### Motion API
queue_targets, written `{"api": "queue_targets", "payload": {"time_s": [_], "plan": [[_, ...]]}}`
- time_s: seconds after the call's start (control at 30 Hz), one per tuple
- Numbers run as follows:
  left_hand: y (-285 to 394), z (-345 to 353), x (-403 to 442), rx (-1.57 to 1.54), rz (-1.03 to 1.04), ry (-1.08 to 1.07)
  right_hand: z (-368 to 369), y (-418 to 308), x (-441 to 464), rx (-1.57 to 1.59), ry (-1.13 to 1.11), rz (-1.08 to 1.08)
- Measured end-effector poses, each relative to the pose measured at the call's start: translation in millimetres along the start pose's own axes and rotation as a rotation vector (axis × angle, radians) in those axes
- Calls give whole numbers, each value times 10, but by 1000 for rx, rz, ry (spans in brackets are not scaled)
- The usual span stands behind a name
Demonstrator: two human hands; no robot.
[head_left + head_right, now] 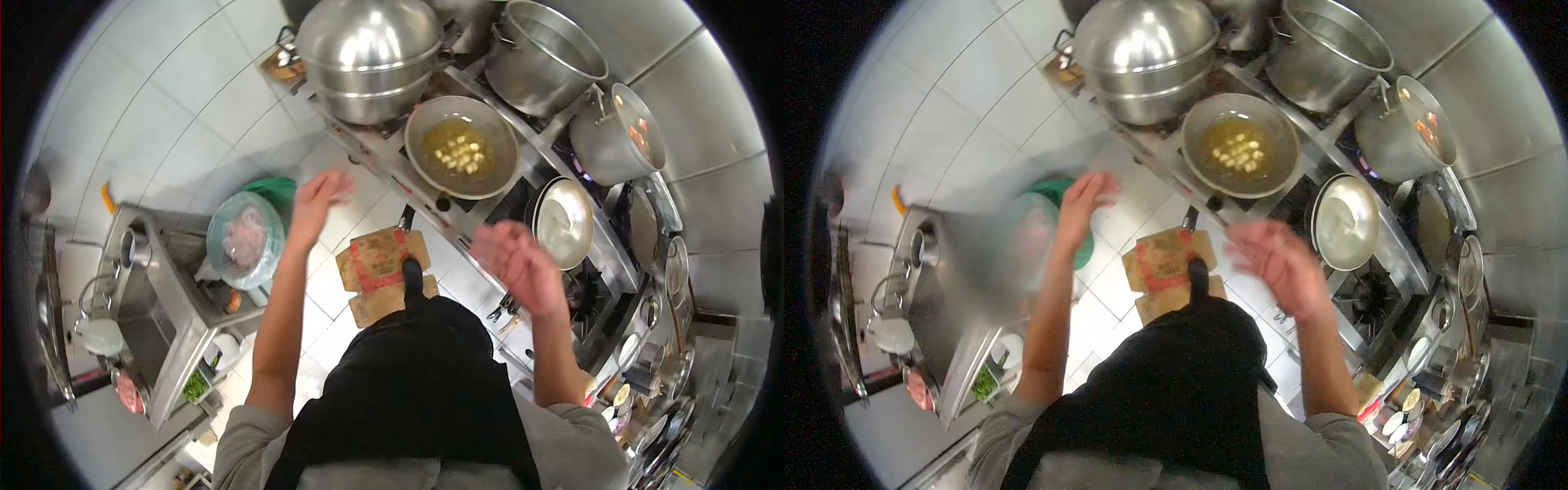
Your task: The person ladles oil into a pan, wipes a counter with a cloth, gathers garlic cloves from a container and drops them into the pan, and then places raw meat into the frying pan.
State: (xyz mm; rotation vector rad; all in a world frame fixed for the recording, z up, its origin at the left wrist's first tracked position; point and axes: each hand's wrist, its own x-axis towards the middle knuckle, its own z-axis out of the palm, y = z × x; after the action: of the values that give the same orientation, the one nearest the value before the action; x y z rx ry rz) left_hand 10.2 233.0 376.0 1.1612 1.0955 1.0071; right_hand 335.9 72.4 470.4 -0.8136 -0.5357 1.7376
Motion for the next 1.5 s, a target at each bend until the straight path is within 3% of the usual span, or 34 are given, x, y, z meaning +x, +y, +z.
{"api": "queue_targets", "payload": {"time_s": [0.13,0.17,0.2,0.23,0.27,0.3,0.4,0.53,0.63,0.83,0.93,1.1,1.3,1.4,1.43,1.5], "plan": [[-1183,-1428,-1543,277,-266,358,746,954,-315,-100,-470,459],[-1803,-1849,-2015,178,-291,377,943,1236,-280,-186,-587,467],[-2341,-2100,-2558,425,-117,449,1138,1514,-231,-277,-707,473],[-2581,-2219,-3051,341,-444,467,1326,1798,-221,-393,-772,483],[-2921,-2329,-3615,162,-522,411,1489,2071,-226,-510,-838,493],[-2952,-2180,-4052,192,-639,512,1599,2320,-224,-578,-952,510],[-3399,-2023,-5278,-18,-997,461,1999,2826,-322,-628,-1188,614],[-3668,-1545,-6297,-45,-1176,452,2374,3463,-531,-615,-1386,643],[-3823,-1263,-6545,-27,-1185,431,2606,3702,-597,-685,-1538,596],[-4040,-1190,-6411,125,-982,532,3125,4093,-375,-732,-1766,771],[-3896,-1392,-6245,139,-919,714,3463,4224,-212,-706,-1789,898],[-3492,-1791,-5967,-179,-841,1143,3891,4547,108,-712,-1856,1129],[-2993,-1833,-5843,-309,-784,1539,4274,5013,354,-773,-1952,1313],[-3538,-1498,-5919,-261,-787,1614,4460,5252,353,-787,-1996,1356],[-3469,-1442,-5893,-624,-682,1687,4519,5325,337,-795,-2003,1362],[-3280,-1435,-5913,-884,-557,1798,4608,5477,297,-792,-2019,1376]]}}
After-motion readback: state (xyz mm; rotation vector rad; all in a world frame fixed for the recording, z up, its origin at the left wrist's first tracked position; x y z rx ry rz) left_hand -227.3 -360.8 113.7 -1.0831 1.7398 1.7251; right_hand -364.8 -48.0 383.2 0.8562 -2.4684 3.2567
